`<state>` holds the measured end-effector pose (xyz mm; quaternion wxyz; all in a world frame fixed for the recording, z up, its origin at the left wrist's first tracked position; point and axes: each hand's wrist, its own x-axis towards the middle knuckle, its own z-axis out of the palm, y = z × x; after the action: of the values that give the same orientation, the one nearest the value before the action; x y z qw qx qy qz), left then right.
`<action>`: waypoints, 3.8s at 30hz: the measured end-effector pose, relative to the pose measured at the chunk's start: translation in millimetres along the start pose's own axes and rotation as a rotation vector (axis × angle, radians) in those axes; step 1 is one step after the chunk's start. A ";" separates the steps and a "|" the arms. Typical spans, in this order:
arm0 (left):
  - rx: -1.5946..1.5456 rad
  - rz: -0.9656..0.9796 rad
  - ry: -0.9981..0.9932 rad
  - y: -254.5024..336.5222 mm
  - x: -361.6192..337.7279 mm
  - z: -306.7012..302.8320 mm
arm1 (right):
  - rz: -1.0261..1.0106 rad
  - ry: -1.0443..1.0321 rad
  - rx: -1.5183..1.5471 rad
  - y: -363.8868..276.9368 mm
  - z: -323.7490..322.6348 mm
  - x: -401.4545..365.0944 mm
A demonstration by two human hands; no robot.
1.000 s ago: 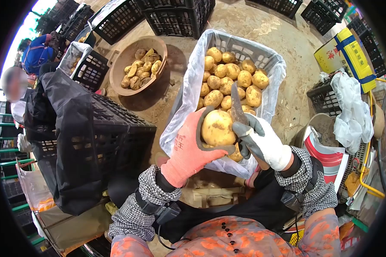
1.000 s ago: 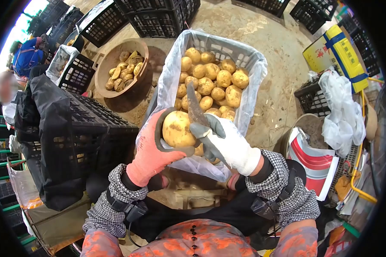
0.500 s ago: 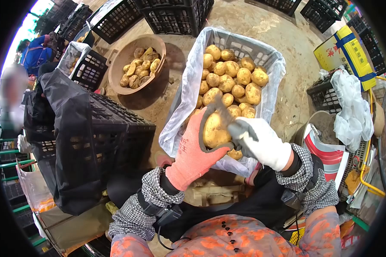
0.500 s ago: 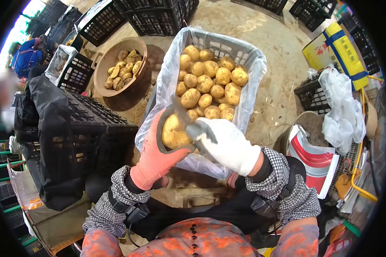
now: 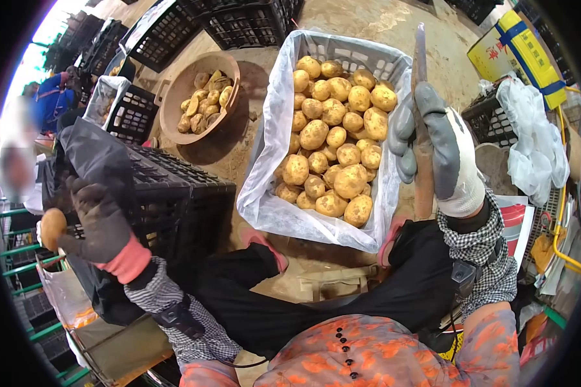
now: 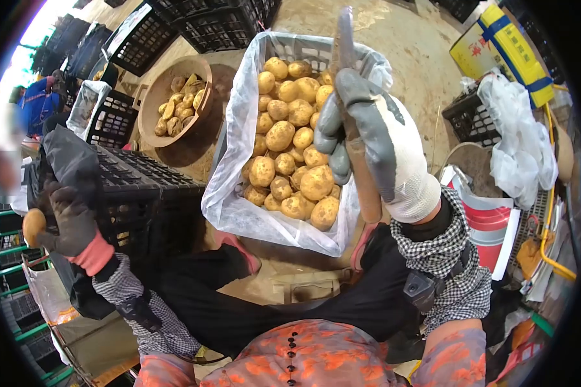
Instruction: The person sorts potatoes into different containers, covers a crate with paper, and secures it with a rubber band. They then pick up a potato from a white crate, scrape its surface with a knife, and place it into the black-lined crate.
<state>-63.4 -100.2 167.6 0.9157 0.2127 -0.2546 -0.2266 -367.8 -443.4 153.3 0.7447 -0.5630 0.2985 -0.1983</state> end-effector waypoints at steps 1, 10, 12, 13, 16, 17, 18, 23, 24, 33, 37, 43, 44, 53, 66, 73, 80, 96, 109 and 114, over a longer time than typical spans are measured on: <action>-0.030 -0.106 0.055 -19.9 2.6 3.7 | -0.018 -0.019 0.000 -1.2 2.3 -1.8; 1.920 -0.876 -0.348 -312.0 -96.4 -93.5 | 0.062 -0.061 0.086 -1.8 -7.9 2.5; 1.912 -0.984 -0.284 -322.7 -88.1 -89.2 | 0.075 -0.078 0.080 3.5 -13.9 5.8; 1.750 -1.058 -0.196 -323.2 -81.1 -84.0 | 0.030 -0.105 0.148 11.0 -16.1 7.9; 0.847 -1.165 0.280 -311.0 -74.6 -60.1 | 0.022 -0.143 0.194 11.1 -17.8 6.5; 0.601 -1.185 0.342 -302.8 -70.5 -43.8 | 0.066 -0.130 0.181 7.9 -13.0 5.6; 0.351 -1.193 0.400 -293.3 -67.0 -24.1 | 0.113 -0.119 0.166 6.2 -8.6 4.0; 0.118 -1.027 0.139 -247.4 -57.5 55.0 | 0.206 -0.378 -0.140 26.7 7.2 -4.6; 0.050 -1.019 0.072 -239.5 -56.9 63.0 | 0.231 -0.428 -0.260 32.6 8.1 -5.0; -0.108 -0.787 0.170 -217.9 -64.0 69.6 | 0.388 -0.368 -0.116 44.1 23.6 -6.7; 0.156 -0.747 0.095 -213.6 -69.2 65.9 | 0.085 -0.544 -0.399 43.6 23.0 -3.7; 1.140 -0.328 -0.300 -217.4 -76.3 59.0 | 0.112 -0.457 -0.460 54.3 31.2 -5.8; 1.138 -0.329 -0.299 -218.4 -78.5 58.1 | 0.114 -0.456 -0.462 57.8 31.8 -6.7; 0.270 -0.650 0.132 -217.8 -75.0 77.0 | 0.366 -0.381 -0.098 48.7 32.5 -9.2; 0.559 -0.774 -0.115 -206.4 -64.2 83.9 | 0.246 -0.296 0.016 55.2 26.8 -8.5; 0.284 -0.733 0.010 -214.2 -77.0 64.5 | -0.463 -0.490 -0.620 61.1 19.0 -4.2; 0.104 -0.722 0.102 -213.3 -81.9 66.9 | 0.217 -0.431 -0.199 43.6 26.1 -12.1; 0.619 -0.553 -0.068 -209.3 -76.0 66.0 | 0.253 -0.404 -0.162 47.0 25.9 -7.5; 0.881 0.021 0.222 -108.3 -20.3 56.1 | 0.007 -0.132 0.103 18.5 6.0 6.5; -0.002 0.069 -0.178 7.6 11.0 1.0 | -0.095 -0.039 0.185 5.1 -6.8 6.6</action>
<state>-53.2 -100.1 176.4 0.8969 0.1820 -0.3420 -0.2134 -367.6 -451.0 145.7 0.7890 -0.5092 0.2372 -0.2488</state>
